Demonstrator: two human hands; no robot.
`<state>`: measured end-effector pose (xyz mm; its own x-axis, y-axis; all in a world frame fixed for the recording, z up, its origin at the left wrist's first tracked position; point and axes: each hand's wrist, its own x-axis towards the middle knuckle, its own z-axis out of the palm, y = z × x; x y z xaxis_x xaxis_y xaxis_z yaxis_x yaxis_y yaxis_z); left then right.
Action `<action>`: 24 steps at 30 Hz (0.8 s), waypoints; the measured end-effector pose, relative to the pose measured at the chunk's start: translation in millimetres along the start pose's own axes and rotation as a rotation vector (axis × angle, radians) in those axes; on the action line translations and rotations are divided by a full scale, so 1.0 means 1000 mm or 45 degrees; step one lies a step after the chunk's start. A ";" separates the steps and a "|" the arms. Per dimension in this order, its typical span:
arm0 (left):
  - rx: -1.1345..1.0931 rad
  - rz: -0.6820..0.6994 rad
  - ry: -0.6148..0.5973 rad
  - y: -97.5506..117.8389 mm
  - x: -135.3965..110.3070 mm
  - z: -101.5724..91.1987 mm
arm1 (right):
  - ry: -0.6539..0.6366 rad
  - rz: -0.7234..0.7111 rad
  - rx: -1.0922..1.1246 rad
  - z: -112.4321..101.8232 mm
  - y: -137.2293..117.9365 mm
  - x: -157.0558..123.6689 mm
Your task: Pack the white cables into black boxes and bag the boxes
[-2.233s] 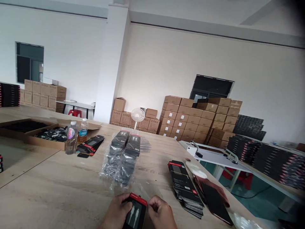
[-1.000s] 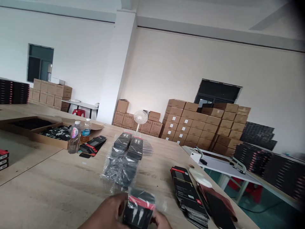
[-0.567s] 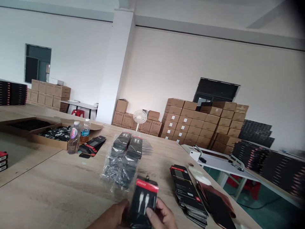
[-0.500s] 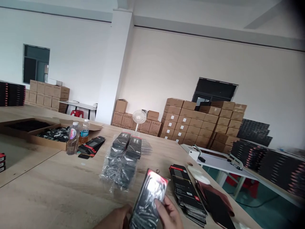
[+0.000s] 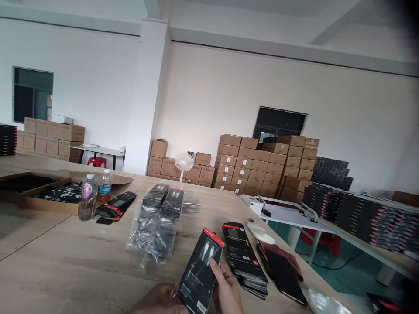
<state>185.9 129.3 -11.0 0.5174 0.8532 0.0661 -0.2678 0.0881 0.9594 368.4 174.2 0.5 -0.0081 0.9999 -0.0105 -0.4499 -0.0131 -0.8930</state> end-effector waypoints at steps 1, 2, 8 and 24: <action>-0.012 0.025 -0.006 -0.001 0.004 0.003 | 0.017 -0.004 -0.001 -0.001 0.000 0.001; -0.016 0.047 0.006 -0.004 0.008 0.006 | 0.026 -0.009 0.004 -0.002 0.000 0.002; -0.331 0.039 0.136 -0.013 0.026 0.017 | -0.109 -0.073 -0.045 -0.005 0.000 0.003; -0.605 0.210 0.857 0.187 -0.001 -0.080 | -0.188 -0.238 -0.593 0.000 0.020 0.007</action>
<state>70.4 186.0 146.0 -0.1132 0.9854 -0.1268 -0.6896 0.0140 0.7240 359.6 180.7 -17.2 -0.1064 0.9736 0.2019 -0.0110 0.2019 -0.9793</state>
